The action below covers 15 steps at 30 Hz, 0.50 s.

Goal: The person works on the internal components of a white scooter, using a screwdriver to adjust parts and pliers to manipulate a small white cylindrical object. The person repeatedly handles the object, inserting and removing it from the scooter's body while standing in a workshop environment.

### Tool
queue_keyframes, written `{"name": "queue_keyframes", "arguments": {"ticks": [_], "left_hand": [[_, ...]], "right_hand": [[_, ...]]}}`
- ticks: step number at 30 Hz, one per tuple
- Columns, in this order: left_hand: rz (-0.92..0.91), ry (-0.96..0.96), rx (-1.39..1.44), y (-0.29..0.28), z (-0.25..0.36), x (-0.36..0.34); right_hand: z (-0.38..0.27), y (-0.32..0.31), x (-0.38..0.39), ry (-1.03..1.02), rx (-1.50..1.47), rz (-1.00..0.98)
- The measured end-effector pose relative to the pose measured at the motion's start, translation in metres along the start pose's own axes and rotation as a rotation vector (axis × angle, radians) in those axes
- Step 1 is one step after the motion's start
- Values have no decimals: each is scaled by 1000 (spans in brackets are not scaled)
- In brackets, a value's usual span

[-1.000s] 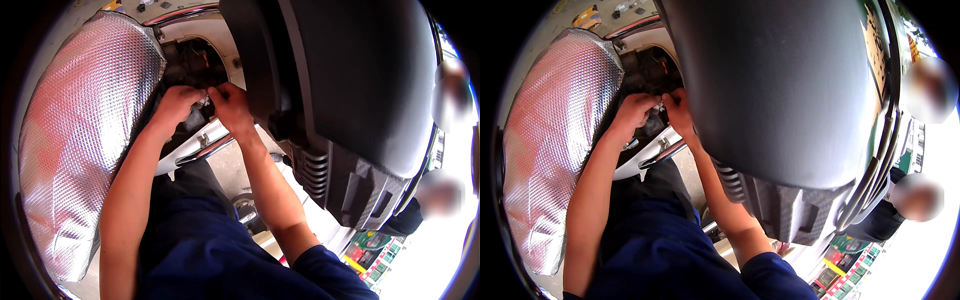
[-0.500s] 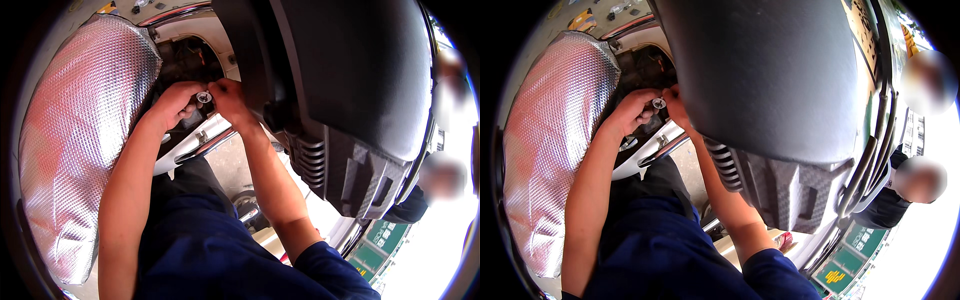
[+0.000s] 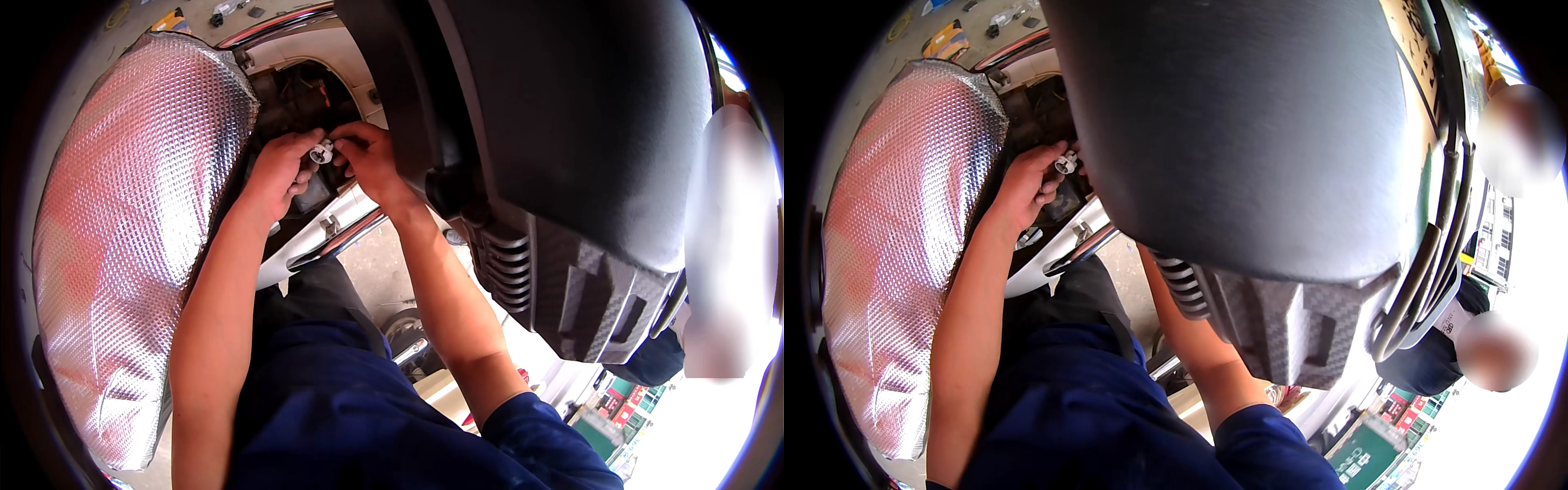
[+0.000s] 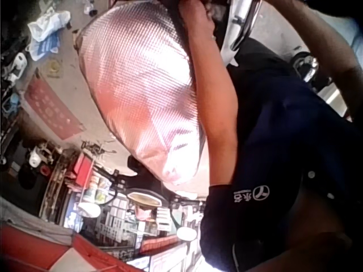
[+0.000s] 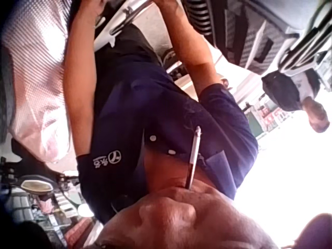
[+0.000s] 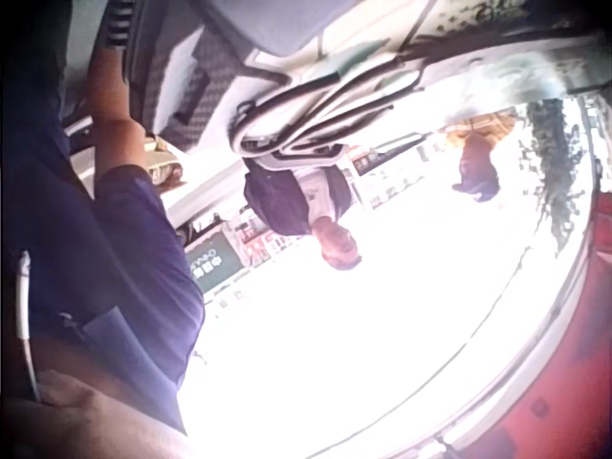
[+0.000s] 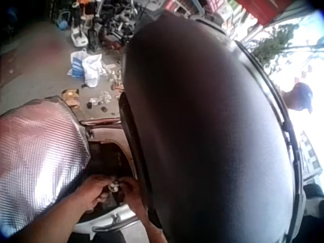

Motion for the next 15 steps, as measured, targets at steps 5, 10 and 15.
{"name": "queue_keyframes", "arguments": {"ticks": [5, 10, 15], "left_hand": [[168, 51, -192, 1, 5, 4], [252, 139, -285, -6, 18, 10], [162, 250, -378, -5, 21, 20]], "right_hand": [[8, -8, 1, -181, 179, 48], [-14, 1, 7, -157, 196, 53], [-14, 3, 9, -72, -2, 54]]}}
Point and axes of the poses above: each hand's wrist, its own x-axis away from the middle knuckle, its own y-axis out of the palm, z = x × y, the point moved 8 cm from there along -x, towards the middle knuckle, and after that the axes turned 10 degrees about -z, right-handed, at the moved point
